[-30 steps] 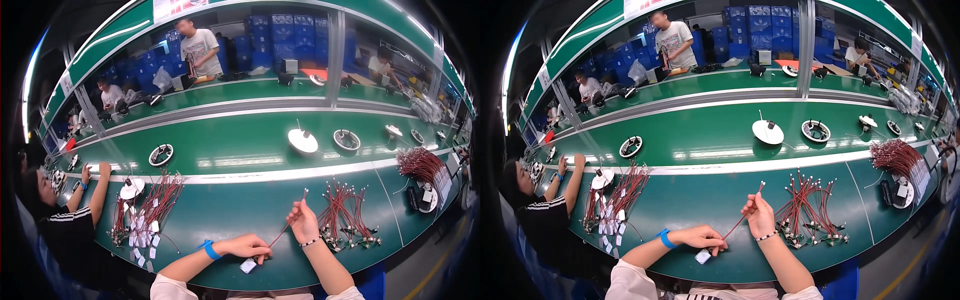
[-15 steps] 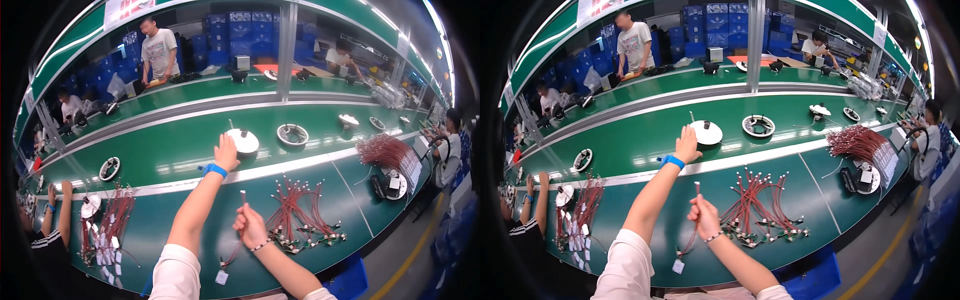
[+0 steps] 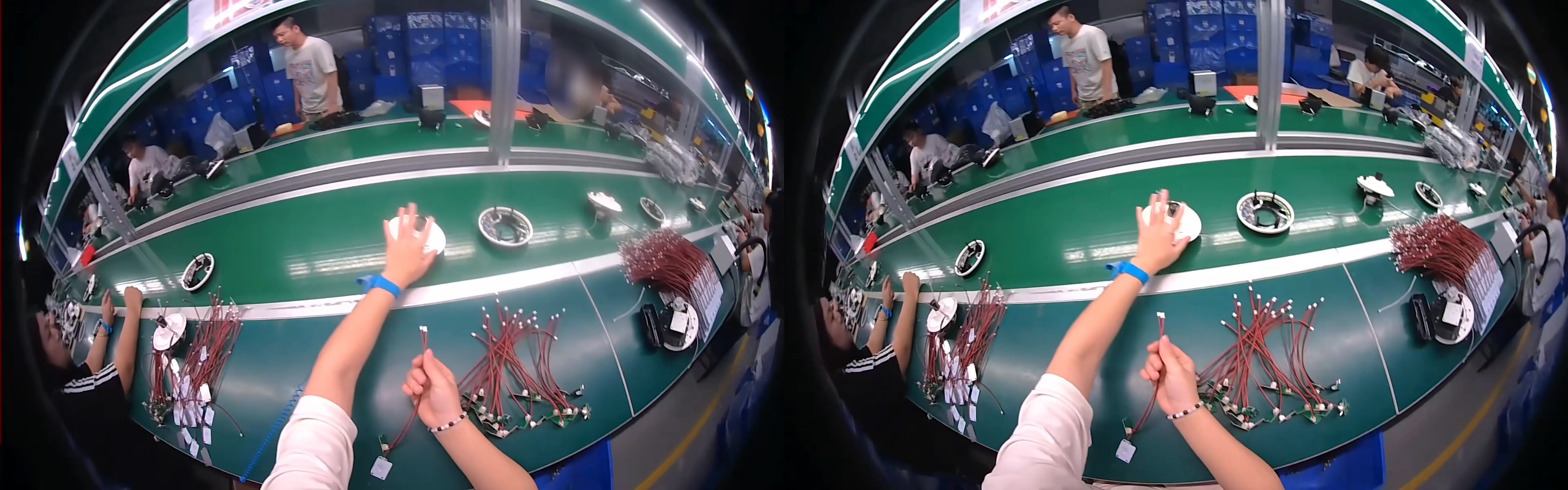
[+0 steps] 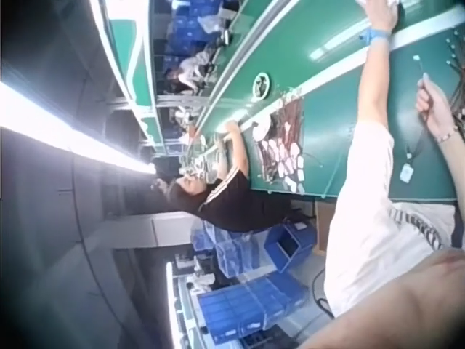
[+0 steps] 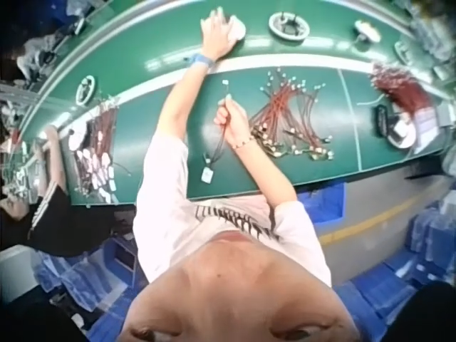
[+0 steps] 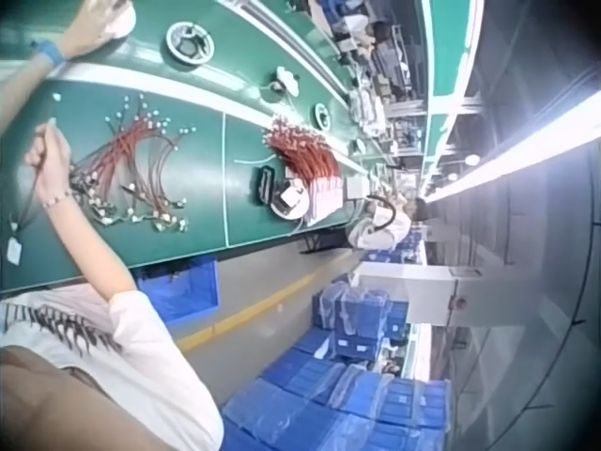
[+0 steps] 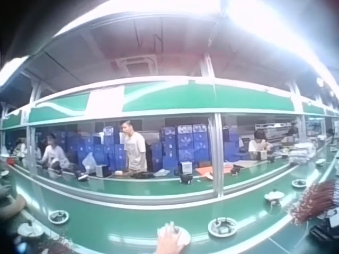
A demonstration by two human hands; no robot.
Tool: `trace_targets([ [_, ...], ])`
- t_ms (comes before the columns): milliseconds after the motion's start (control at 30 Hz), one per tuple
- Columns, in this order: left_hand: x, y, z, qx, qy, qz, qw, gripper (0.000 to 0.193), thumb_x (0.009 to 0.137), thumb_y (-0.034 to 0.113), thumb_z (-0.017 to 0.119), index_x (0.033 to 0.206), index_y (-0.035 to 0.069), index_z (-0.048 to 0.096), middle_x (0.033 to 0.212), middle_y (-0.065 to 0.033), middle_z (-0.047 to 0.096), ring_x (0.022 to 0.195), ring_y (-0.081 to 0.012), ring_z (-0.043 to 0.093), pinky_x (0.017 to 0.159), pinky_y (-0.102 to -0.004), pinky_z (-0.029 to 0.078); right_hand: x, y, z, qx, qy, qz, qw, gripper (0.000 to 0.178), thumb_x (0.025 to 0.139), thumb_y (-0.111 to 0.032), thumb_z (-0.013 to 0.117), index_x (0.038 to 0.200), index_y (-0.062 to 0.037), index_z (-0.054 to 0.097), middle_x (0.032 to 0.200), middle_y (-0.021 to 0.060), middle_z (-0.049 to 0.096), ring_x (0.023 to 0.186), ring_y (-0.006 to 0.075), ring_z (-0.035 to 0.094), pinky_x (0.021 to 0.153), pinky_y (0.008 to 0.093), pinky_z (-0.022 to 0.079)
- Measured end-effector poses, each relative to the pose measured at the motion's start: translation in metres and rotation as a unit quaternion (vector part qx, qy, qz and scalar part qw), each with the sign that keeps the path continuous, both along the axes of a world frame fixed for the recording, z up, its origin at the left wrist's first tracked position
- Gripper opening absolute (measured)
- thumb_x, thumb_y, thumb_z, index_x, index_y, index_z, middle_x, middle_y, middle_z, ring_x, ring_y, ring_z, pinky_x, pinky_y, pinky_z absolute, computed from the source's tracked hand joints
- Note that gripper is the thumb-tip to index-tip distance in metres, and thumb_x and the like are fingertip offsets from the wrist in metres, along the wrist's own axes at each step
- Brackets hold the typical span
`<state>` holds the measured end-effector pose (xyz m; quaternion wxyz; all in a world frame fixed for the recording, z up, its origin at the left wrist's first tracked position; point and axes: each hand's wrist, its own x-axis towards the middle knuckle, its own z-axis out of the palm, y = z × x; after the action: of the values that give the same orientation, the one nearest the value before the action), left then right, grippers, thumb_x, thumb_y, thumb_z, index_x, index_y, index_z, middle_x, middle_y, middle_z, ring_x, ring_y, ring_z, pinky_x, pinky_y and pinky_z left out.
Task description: Assembling wiring harnesses into round electronic components at a factory workbench.
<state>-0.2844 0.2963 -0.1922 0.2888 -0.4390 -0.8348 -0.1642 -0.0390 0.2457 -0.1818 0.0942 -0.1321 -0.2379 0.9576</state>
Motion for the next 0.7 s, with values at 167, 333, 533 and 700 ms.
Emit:
trace_targets([
  [167, 0.006, 0.018, -0.008, -0.026, 0.100, -0.091, 0.990, 0.011, 0.072, 0.009, 0.050, 0.081, 0.007, 0.056, 0.116, -0.0143, 0.044, 0.114, -0.0279, 0.036, 0.094, -0.0536, 0.022, 0.004, 0.002, -0.002, 0.022, -0.015, -0.023, 0.999, 0.024, 0.087, -0.028, 0.044, 0.077, -0.0058, 0.048, 0.054, -0.0028, 0.032, 0.048, 0.0086, 0.033, 0.048, 0.0235, 0.032],
  [333, -0.004, -0.013, 0.022, 0.074, -0.066, -0.064, 0.993, 0.018, 0.068, 0.002, 0.049, 0.085, 0.008, 0.049, 0.071, -0.0163, 0.056, 0.067, -0.0333, 0.057, 0.058, -0.0430, 0.045, -0.003, 0.009, 0.002, 0.006, -0.016, -0.029, 0.999, 0.025, 0.087, -0.028, 0.043, 0.078, -0.0056, 0.047, 0.054, -0.0028, 0.032, 0.048, 0.0086, 0.032, 0.048, 0.0232, 0.030],
  [533, 0.035, -0.087, 0.105, 0.304, -0.543, -0.151, 0.768, 0.027, 0.090, 0.023, 0.030, 0.087, 0.003, 0.048, 0.042, -0.0006, 0.041, 0.043, -0.0166, 0.055, 0.041, -0.0254, 0.045, -0.005, 0.009, 0.011, 0.083, -0.007, -0.034, 0.996, 0.026, 0.087, -0.028, 0.043, 0.077, -0.0042, 0.046, 0.054, -0.0022, 0.034, 0.048, 0.0087, 0.034, 0.048, 0.0242, 0.033],
  [700, 0.086, -0.145, 0.091, 0.315, -0.659, -0.111, 0.674, 0.028, 0.091, 0.022, 0.028, 0.089, 0.002, 0.047, 0.038, 0.0009, 0.034, 0.040, -0.0147, 0.052, 0.045, -0.0255, 0.047, 0.004, 0.007, 0.016, 0.394, 0.041, -0.196, 0.897, 0.029, 0.087, -0.019, 0.042, 0.065, -0.0023, 0.048, 0.056, 0.0004, 0.045, 0.045, 0.0062, 0.042, 0.043, 0.0181, 0.033],
])
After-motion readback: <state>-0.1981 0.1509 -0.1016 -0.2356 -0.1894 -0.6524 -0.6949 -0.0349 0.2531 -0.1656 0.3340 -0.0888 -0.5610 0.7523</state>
